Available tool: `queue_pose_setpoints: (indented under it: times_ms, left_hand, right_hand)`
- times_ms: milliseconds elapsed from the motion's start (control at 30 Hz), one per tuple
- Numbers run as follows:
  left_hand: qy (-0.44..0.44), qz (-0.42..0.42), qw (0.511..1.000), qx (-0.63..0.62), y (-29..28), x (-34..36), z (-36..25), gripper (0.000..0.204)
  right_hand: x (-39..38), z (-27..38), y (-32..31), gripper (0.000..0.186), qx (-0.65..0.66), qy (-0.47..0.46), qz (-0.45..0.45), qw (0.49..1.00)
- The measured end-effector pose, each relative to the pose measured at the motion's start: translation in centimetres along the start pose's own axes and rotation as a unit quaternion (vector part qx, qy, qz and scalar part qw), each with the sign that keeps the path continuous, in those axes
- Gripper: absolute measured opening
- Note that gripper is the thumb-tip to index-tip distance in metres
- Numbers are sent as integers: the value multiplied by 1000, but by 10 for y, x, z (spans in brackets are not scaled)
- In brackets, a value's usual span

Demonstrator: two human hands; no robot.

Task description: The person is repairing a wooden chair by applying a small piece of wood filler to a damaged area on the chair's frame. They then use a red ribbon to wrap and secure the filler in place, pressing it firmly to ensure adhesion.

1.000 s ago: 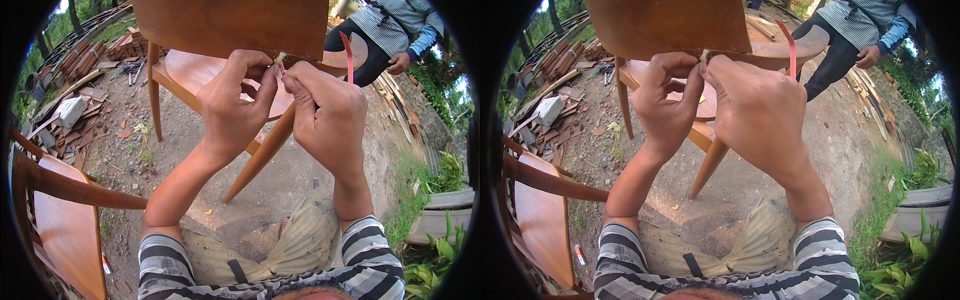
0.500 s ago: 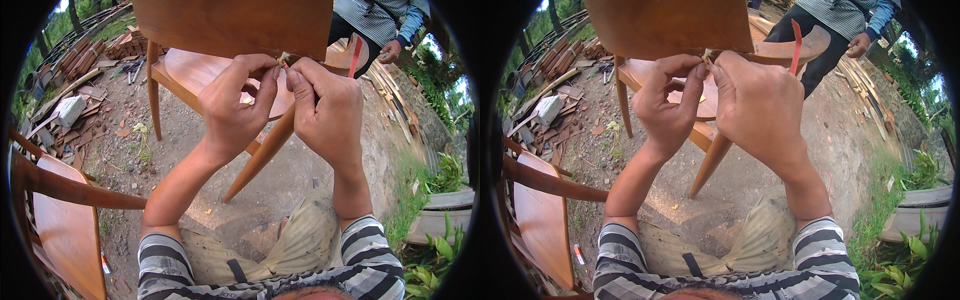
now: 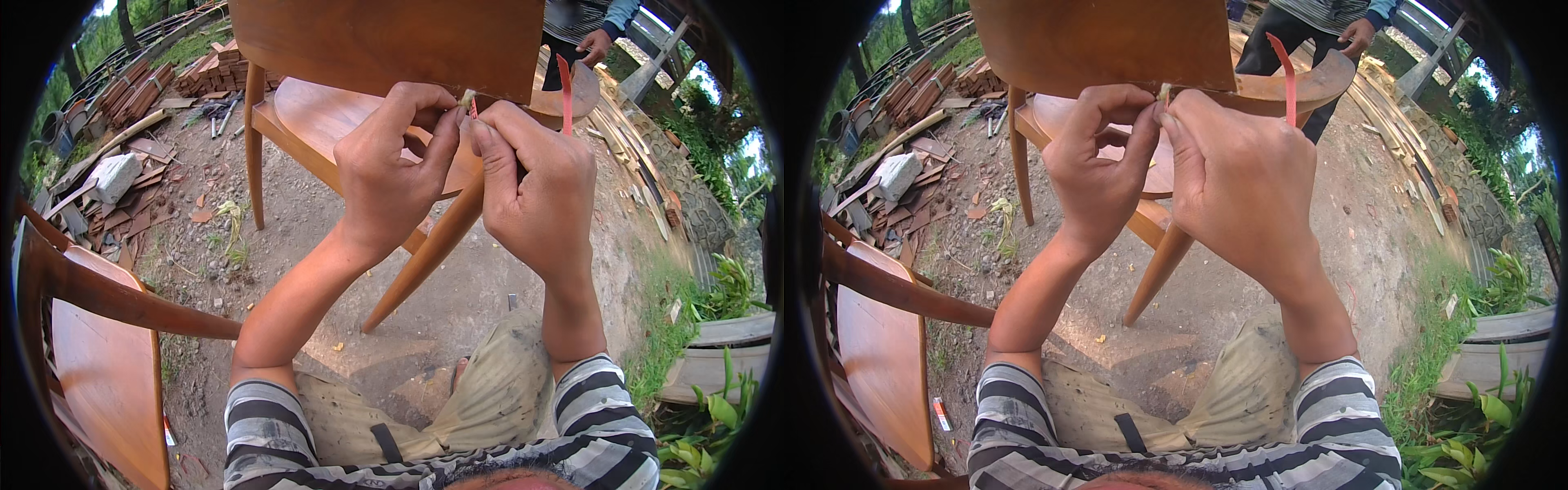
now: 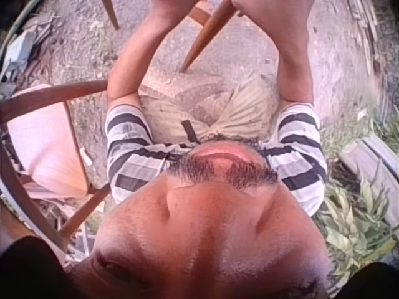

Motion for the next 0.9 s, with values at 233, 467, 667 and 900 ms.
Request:
queue_pose_setpoints:
  times_ms: [233, 467, 667, 900]
  left_hand:
    - [-4, -3, 1000, 6, -1, 0, -2, 12]
    - [3, -6, 1000, -6, 0, -1, 0, 10]
    - [-129, -9, 986, -101, -1, -17, 18, 13]
    - [-242, 20, 956, -166, 11, -25, 27, 18]
  right_hand:
    - [3, -3, 5, 17, 2, -6, 2, 1000]
    - [6, -9, 10, 14, -18, 14, -14, 1000]
    - [5, -4, 4, 14, 2, 6, 3, 1000]
    - [-2, -6, 6, 14, 16, -2, 22, 1000]
Point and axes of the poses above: each hand's wrist, its own x-axis towards the middle knuckle, its own y-axis out of the palm, z = x × y, the point moved 6 cm from there along x, towards the middle knuckle
